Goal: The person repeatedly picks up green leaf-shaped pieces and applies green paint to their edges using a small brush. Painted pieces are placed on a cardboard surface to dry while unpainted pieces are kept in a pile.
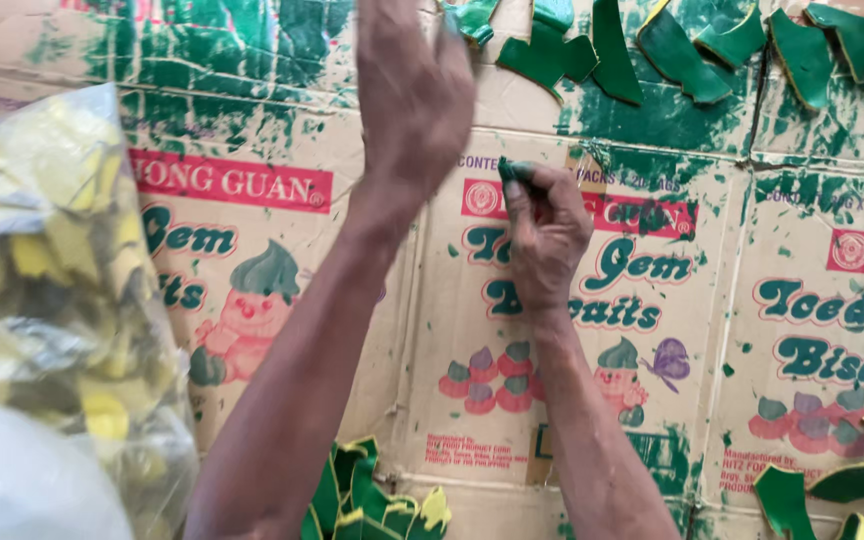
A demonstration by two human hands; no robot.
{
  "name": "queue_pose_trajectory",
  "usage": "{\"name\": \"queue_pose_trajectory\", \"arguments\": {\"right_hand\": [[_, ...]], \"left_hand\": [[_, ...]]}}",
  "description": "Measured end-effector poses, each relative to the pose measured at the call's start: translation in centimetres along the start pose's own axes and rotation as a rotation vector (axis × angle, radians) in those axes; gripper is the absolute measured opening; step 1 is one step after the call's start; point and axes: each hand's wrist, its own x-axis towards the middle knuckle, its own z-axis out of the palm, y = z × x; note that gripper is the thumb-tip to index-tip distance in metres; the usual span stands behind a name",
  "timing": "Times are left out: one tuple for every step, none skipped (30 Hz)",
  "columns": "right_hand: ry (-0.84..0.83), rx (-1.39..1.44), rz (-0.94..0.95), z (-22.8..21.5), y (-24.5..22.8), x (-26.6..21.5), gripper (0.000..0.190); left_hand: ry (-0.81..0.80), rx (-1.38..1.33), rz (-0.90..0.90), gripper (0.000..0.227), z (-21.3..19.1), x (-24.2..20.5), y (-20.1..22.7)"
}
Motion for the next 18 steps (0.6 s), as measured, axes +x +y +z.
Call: {"name": "queue_pose_trajectory", "arguments": {"right_hand": [[0.006, 0.078, 0.032, 0.0, -0.2, 0.3, 0.011], [0.011, 0.156, 0.063, -0.2, -0.6, 0.1, 0.010], [0.026, 0.135, 0.101, -0.7, -1.1, -0.6, 0.010], [0.041, 0.114, 0.138, -1.5, -1.8, -1.7, 0.009], [0.057, 0.089, 0.175, -2.4, -2.4, -2.9, 0.008], [0.031, 0.133, 0.165, -3.8, -3.1, -4.7, 0.007], [0.001, 0.172, 0.169, -5.2, -3.9, -7.3, 0.006], [-0.009, 0.198, 0.212, -6.7, -4.6, -9.8, 0.010], [-0.025, 0.224, 0.261, -8.3, -5.4, -12.2, 0.013], [0.009, 0.262, 0.283, -9.3, -5.9, -14.3, 0.015], [0.039, 0.302, 0.316, -10.4, -6.3, -16.4, 0.017], [0.071, 0.341, 0.348, -11.3, -6.3, -17.9, 0.019], [0.061, 0.352, 0.353, -12.4, -6.4, -19.7, 0.018], [0.052, 0.363, 0.359, -13.7, -6.6, -21.3, 0.017], [0.049, 0.380, 0.353, -14.5, -6.9, -22.7, 0.016], [0.013, 0.361, 0.375, -15.3, -7.5, -24.2, 0.015], [-0.003, 0.345, 0.362, -15.9, -7.9, -25.0, 0.014], [-0.019, 0.328, 0.350, -16.5, -8.4, -25.7, 0.012]], "left_hand": [[-0.114, -0.204, -0.130, 0.036, -2.9, -0.3, 2.8], [-0.193, -0.293, -0.172, 0.035, -5.9, -0.8, 5.4], [-0.269, -0.382, -0.210, 0.034, -8.7, -1.5, 7.9], [-0.301, -0.447, -0.211, 0.036, -11.4, -2.5, 10.2], [-0.333, -0.516, -0.212, 0.038, -13.7, -3.7, 12.4], [-0.398, -0.502, -0.220, 0.039, -15.5, -4.8, 14.1], [-0.471, -0.488, -0.239, 0.040, -17.1, -6.1, 15.6], [-0.516, -0.499, -0.263, 0.041, -18.4, -7.5, 16.7], [-0.562, -0.507, -0.294, 0.043, -19.4, -9.0, 17.7], [-0.607, -0.515, -0.325, 0.044, -20.0, -10.3, 18.3], [-0.611, -0.518, -0.299, 0.045, -20.5, -11.6, 18.6], [-0.614, -0.521, -0.274, 0.045, -20.9, -13.0, 18.8], [-0.626, -0.514, -0.272, 0.046, -21.9, -14.7, 19.2], [-0.665, -0.525, -0.306, 0.046, -22.8, -16.1, 19.4], [-0.701, -0.536, -0.328, 0.045, -23.4, -17.0, 19.0], [-0.735, -0.547, -0.351, 0.045, -24.2, -17.7, 18.8], [-0.701, -0.520, -0.349, 0.042, -24.7, -17.8, 18.2], [-0.666, -0.494, -0.347, 0.040, -25.7, -17.8, 17.6]]}}
